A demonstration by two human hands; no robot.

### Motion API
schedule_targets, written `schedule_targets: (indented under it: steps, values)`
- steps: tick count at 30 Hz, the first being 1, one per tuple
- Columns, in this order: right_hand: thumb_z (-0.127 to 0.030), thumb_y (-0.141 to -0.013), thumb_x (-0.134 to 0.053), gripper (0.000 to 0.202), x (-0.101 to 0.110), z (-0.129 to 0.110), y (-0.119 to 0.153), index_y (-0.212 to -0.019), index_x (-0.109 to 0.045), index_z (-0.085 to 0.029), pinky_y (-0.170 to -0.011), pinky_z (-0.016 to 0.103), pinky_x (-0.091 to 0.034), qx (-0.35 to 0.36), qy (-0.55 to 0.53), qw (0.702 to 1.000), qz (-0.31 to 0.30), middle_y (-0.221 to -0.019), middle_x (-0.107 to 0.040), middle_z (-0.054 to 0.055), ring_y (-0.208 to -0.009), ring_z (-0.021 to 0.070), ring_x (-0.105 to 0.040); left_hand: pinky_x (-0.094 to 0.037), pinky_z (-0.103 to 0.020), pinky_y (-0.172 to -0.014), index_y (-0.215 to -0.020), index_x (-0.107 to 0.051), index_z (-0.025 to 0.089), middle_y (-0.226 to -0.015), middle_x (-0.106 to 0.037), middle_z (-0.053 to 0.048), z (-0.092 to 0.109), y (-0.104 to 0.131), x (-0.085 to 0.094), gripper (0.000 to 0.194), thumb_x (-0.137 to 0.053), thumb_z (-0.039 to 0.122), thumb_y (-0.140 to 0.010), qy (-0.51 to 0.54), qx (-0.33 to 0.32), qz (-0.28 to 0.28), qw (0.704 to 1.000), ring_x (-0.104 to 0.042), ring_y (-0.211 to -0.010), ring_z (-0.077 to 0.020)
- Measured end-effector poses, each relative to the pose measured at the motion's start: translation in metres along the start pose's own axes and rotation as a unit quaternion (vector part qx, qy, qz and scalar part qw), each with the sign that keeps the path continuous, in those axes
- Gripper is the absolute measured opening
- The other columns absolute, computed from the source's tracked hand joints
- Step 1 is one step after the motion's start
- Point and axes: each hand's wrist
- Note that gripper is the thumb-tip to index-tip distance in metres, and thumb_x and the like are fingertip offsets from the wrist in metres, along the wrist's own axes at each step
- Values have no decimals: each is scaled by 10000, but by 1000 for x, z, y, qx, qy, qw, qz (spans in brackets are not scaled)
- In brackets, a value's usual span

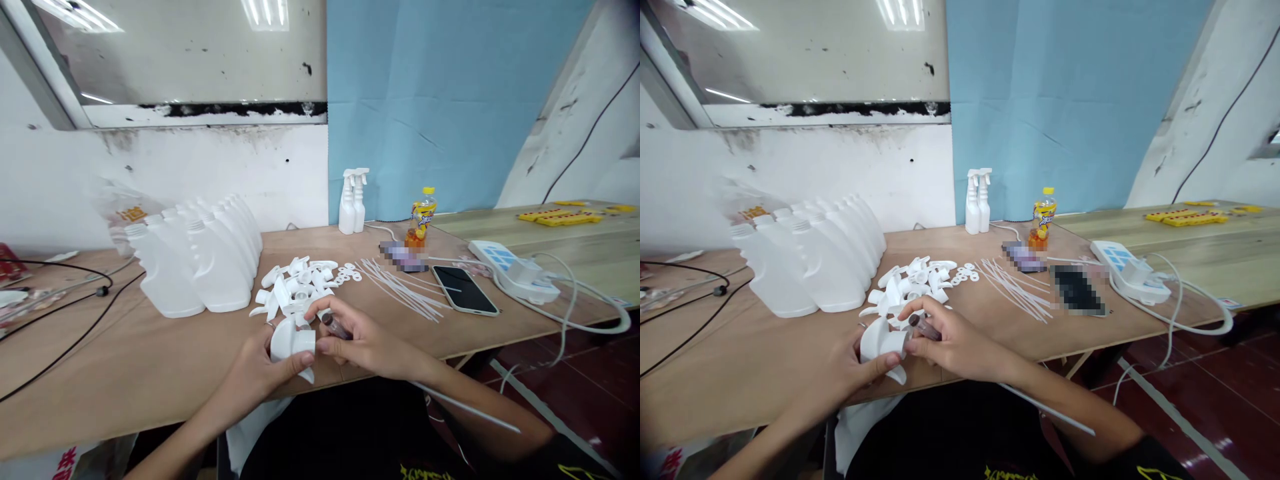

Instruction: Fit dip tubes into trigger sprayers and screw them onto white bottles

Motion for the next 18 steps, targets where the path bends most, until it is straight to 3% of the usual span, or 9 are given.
schedule_targets:
  steps: [4, 6, 8, 9, 10, 12, 15, 16, 18]
  values:
    - [-383, -863, -737, 339, 6, -9, 5, -1107, -535, -262, -483, 206, -275, -16, -7, 999, -31, -642, -404, -86, -528, 81, -341, -326, -196, -396, -765, -642, 161, -536, -548, 24, 2, 1, 5, 284, -831, 365, -711, -52, 6, 29, 998, -432, -419, -84]
    - [-397, -867, -729, 335, 19, -17, 13, -1103, -539, -254, -448, 195, -251, -23, 6, 1000, -4, -632, -396, -90, -496, 71, -324, -308, -188, -370, -721, -600, 163, -521, -529, 27, 10, 1, 16, 347, -826, 425, -698, -33, -14, 105, 994, -430, -401, -77]
    - [-395, -872, -720, 328, 42, -26, 21, -1111, -544, -254, -412, 192, -200, -3, 38, 994, 101, -626, -418, -89, -457, 65, -307, -273, -172, -353, -696, -540, 174, -505, -487, 48, 21, 1, 29, 386, -797, 461, -719, 12, -78, 224, 971, -395, -379, -56]
    - [-383, -870, -721, 329, 58, -30, 23, -1119, -545, -258, -407, 195, -182, 37, 61, 979, 189, -615, -419, -90, -445, 67, -304, -261, -164, -353, -693, -508, 179, -499, -456, 62, 27, 1, 33, 399, -782, 465, -735, 39, -113, 262, 958, -370, -372, -45]
    - [-375, -872, -715, 312, 75, -33, 23, -1108, -549, -256, -418, 202, -199, 83, 86, 959, 257, -622, -437, -83, -451, 73, -317, -271, -162, -364, -710, -495, 181, -510, -455, 64, 32, 1, 35, 401, -762, 476, -758, 56, -130, 263, 954, -375, -382, -44]
    - [-362, -877, -687, 275, 112, -34, 16, -1095, -561, -252, -456, 224, -269, 114, 198, 919, 321, -618, -476, -65, -487, 106, -390, -318, -179, -391, -796, -534, 175, -571, -532, 34, 35, -1, 29, 396, -730, 520, -792, 75, -95, 178, 977, -443, -422, -70]
    - [-296, -880, -618, 192, 165, -26, -5, -1057, -599, -225, -574, 275, -376, 59, 428, 828, 357, -619, -570, -25, -572, 160, -514, -381, -210, -450, -887, -556, 160, -724, -630, -37, 27, -6, 7, 401, -692, 534, -842, 121, -18, 29, 992, -534, -513, -107]
    - [-288, -877, -604, 176, 180, -21, -12, -1035, -619, -214, -605, 293, -394, 39, 485, 798, 356, -647, -602, -3, -601, 179, -544, -394, -216, -470, -897, -551, 158, -756, -636, -49, 22, -8, 0, 384, -677, 519, -864, 140, -2, 2, 990, -546, -539, -113]
    - [-304, -896, -561, 207, 203, -12, -23, -1049, -644, -193, -660, 329, -432, 1, 546, 778, 310, -737, -674, 52, -672, 223, -605, -419, -227, -518, -922, -543, 157, -790, -635, -58, 10, -11, -10, 338, -651, 477, -901, 176, 24, -22, 984, -554, -573, -118]
Point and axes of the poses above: each hand's wrist, its own y-axis away from the middle knuckle, its own x-axis out of the back of the hand, z = x × y
